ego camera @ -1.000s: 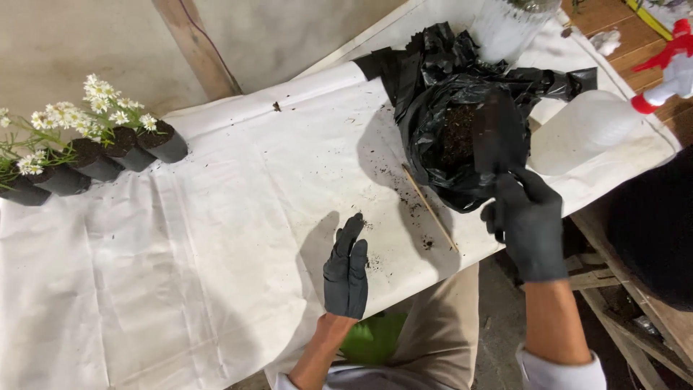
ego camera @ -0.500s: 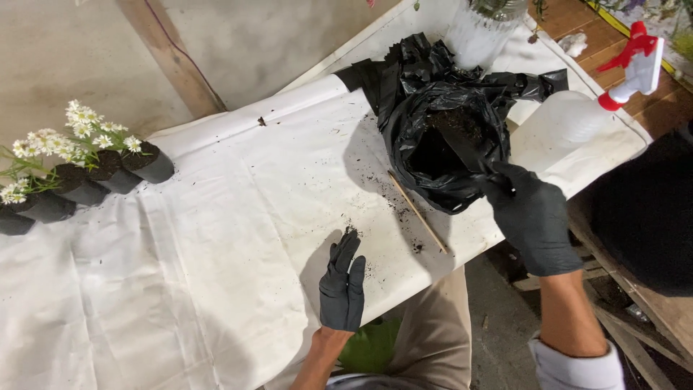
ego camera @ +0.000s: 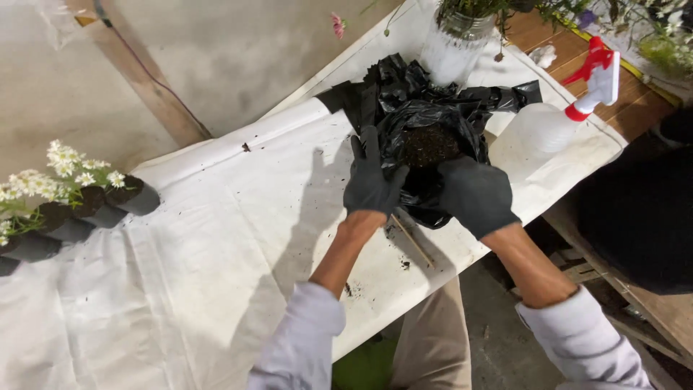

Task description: The person repots a small flowering plant into a black plastic pot using a trowel and a wooden stick. They scoop soil from a black bag, fill the pot, and use the stick to create a hole for the plant. After placing the plant, they add more soil and pat it down before setting the finished pot aside.

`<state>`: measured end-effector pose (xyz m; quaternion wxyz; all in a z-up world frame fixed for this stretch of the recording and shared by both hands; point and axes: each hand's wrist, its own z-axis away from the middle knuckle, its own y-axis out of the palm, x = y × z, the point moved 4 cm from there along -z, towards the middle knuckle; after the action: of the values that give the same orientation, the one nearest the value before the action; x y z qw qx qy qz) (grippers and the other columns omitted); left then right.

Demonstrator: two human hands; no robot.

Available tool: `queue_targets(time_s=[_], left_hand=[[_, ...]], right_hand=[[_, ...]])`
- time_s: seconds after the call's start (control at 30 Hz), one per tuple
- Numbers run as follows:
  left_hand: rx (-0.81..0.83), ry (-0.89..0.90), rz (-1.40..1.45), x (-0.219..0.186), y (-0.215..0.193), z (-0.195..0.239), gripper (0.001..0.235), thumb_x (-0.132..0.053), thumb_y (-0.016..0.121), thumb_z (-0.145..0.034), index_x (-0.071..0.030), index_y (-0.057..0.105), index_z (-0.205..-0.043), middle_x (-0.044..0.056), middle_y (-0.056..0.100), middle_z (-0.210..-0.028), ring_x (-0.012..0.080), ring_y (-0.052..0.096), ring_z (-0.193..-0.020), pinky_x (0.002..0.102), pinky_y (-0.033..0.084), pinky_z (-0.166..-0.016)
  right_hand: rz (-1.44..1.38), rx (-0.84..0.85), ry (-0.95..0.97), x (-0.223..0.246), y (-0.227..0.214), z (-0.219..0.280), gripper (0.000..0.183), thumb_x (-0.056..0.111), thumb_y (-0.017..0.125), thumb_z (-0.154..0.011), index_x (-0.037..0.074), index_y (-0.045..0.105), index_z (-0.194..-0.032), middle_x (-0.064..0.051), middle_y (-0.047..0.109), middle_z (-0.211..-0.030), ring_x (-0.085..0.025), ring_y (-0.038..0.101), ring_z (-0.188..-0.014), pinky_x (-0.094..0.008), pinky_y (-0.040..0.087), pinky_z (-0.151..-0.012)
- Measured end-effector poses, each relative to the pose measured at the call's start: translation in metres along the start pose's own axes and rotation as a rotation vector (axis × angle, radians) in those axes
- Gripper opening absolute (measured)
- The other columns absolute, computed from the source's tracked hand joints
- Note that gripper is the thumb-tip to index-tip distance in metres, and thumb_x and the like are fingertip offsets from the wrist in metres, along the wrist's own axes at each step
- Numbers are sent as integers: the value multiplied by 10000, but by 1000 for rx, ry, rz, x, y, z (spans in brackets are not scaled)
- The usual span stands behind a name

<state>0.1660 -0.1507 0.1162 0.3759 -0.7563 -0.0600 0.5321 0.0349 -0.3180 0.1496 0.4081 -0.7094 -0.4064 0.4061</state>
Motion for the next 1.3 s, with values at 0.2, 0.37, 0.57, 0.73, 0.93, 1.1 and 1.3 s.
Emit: queue_targets(time_s=[0.2,0.37,0.57,0.73,0.93,1.1,1.3], left_hand=[[51,-159,-534,9,38,-62,1006,-511,726,-888,-328,132,-1680,82,336,-1685,325,548,-1384,481,578,-1037],[-41,-146,-666,-29,8,-73,797,-533,689,-927,-324,357,-1620,65,519,-1552,223,644,-1203,370,593,-937],[-59,42,-586,-21,12,-110,787,-502,694,-931,-316,357,-1617,84,505,-1573,286,655,-1192,417,593,-891],[-33,217,-514,-6,25,-122,779,-477,698,-935,-309,357,-1615,100,493,-1590,338,663,-1183,455,593,-853],[2,419,-400,10,41,-133,769,-443,703,-939,-301,358,-1612,120,477,-1613,407,674,-1171,506,593,-802],[-33,553,-288,15,46,-141,761,-410,707,-943,-292,358,-1608,141,461,-1636,476,685,-1159,557,592,-752],[26,547,-415,32,58,-155,714,-421,612,-1004,-248,331,-1638,260,238,-1692,500,434,-1474,619,576,-871]], right_hand=[[-386,13,-108,-37,80,-53,367,191,760,-844,58,734,-1185,-223,740,-1019,-475,682,-999,-570,586,-805],[-407,344,140,-25,-23,-77,423,304,709,-767,359,730,-1186,-45,748,-1036,-318,729,-1040,-454,609,-888],[-1169,-12,513,-21,-35,-95,367,279,893,-788,250,763,-1130,-20,764,-945,-159,735,-963,-289,598,-842],[-1236,-131,212,-10,-17,-110,166,82,858,-852,72,799,-1007,-157,777,-915,-274,765,-922,-327,616,-846],[-1254,-359,165,-19,-45,-112,221,104,845,-886,-61,730,-979,-231,748,-905,-322,739,-926,-439,586,-873],[-1290,-507,-72,-43,-85,-131,124,-42,784,-950,-15,720,-846,-183,759,-1035,-208,728,-962,-341,583,-945],[-1043,-514,30,-63,-143,-117,86,40,769,-1106,-38,742,-1130,-134,747,-1073,-267,772,-984,-373,684,-812]])
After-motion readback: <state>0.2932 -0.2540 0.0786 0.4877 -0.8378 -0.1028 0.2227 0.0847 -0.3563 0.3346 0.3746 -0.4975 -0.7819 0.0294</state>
